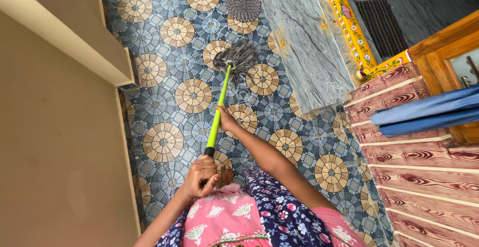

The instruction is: The person mops a tiled floor using a mop, moving it back and forth across different sections of the balcony area.

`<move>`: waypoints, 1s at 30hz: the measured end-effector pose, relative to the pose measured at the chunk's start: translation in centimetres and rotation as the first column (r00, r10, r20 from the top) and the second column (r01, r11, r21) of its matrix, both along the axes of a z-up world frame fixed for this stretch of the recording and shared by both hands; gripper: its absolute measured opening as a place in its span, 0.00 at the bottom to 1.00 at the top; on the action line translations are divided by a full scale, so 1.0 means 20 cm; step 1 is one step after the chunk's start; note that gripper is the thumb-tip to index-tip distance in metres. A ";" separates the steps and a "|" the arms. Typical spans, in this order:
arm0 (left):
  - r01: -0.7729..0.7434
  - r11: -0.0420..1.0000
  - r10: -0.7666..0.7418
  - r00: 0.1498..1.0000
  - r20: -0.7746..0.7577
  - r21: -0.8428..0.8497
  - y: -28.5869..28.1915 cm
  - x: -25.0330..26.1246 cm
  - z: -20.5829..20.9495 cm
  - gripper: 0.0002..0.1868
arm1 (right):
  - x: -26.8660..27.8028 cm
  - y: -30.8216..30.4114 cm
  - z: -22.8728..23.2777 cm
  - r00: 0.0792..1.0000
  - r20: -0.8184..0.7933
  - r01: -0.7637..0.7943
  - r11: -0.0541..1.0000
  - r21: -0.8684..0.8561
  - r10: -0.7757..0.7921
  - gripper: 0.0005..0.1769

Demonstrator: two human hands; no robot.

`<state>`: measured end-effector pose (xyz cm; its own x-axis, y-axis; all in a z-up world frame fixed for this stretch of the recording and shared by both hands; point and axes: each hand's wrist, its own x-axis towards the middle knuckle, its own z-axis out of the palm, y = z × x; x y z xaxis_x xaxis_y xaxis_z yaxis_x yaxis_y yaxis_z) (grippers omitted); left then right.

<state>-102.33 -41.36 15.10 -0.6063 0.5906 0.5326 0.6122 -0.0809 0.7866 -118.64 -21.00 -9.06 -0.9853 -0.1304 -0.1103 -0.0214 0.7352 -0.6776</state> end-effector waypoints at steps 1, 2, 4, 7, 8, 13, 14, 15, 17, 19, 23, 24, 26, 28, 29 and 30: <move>-0.042 0.999 0.043 0.999 0.023 -0.020 -0.05 -0.02 0.02 0.13 | -0.04 -0.08 0.00 0.998 0.048 -0.037 0.999 0.002 0.037 0.47; -0.106 0.994 0.107 0.994 0.010 -0.025 -0.11 -0.04 0.05 0.13 | -0.06 -0.17 0.00 0.993 0.099 -0.071 0.997 0.001 0.070 0.46; -0.229 0.973 0.229 0.973 -0.012 -0.035 -0.26 -0.03 0.15 0.13 | -0.12 -0.37 0.03 0.984 0.099 -0.157 0.986 0.061 0.150 0.47; -0.381 0.912 0.387 0.922 -0.010 0.152 -0.54 -0.06 0.34 0.20 | -0.13 -0.73 0.17 0.954 0.111 -0.293 0.945 0.146 0.278 0.40; -0.439 0.876 0.445 0.895 0.017 0.201 -0.65 -0.04 0.39 0.25 | -0.13 -0.87 0.24 0.943 0.095 -0.333 0.911 0.244 0.320 0.38; -0.571 0.452 0.438 0.811 0.387 0.685 -1.44 0.00 0.34 0.30 | 0.02 -1.45 0.55 0.812 0.037 -0.582 0.803 0.128 0.583 0.17; -0.580 0.411 0.411 0.807 0.425 0.703 -1.59 -0.03 0.27 0.29 | 0.06 -1.50 0.59 0.789 -0.008 -0.611 0.787 0.088 0.614 0.16; -0.589 0.368 0.382 0.801 0.460 0.720 -1.72 -0.06 0.23 0.29 | 0.09 -1.55 0.62 0.795 -0.032 -0.599 0.792 0.114 0.606 0.17; -0.712 0.368 0.587 0.677 0.444 0.598 -1.85 -0.15 0.20 0.28 | 0.12 -1.58 0.65 0.801 -0.078 -0.576 0.800 0.169 0.593 0.19; -0.708 0.406 0.560 0.693 0.454 0.578 -1.79 -0.15 0.27 0.29 | 0.09 -1.55 0.64 0.847 -0.026 -0.520 0.838 0.166 0.531 0.17; -0.569 0.579 0.430 0.821 0.374 0.584 -1.55 -0.50 0.52 0.30 | 0.01 -1.37 0.56 0.955 -0.003 -0.290 0.936 0.199 0.296 0.18; -0.536 0.608 0.397 0.844 0.361 0.585 -1.49 -0.60 0.54 0.30 | 0.00 -1.31 0.53 0.980 0.026 -0.198 0.959 0.201 0.197 0.18; -0.505 0.636 0.285 0.857 0.430 0.584 -1.35 -0.75 0.51 0.31 | -0.02 -1.15 0.46 0.998 0.003 -0.067 0.984 0.165 0.068 0.18; -0.441 0.708 0.149 0.857 0.494 0.551 -1.20 -0.88 0.40 0.26 | 0.00 -0.95 0.39 0.994 0.061 0.078 0.968 0.238 -0.095 0.16; -0.439 0.766 0.210 0.862 0.462 0.470 -1.13 -0.93 0.33 0.27 | 0.04 -0.84 0.35 0.986 0.010 0.163 0.961 0.225 -0.169 0.17; -0.338 0.806 0.076 0.873 0.481 0.486 -1.05 -0.97 0.25 0.25 | 0.09 -0.75 0.32 0.969 -0.043 0.247 0.946 0.209 -0.244 0.17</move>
<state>-121.66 -62.39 20.04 -0.9161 0.1167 0.3836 0.2859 -0.4806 0.8290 -116.92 -36.00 -2.76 -0.9857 0.1405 -0.0926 0.1681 0.8451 -0.5075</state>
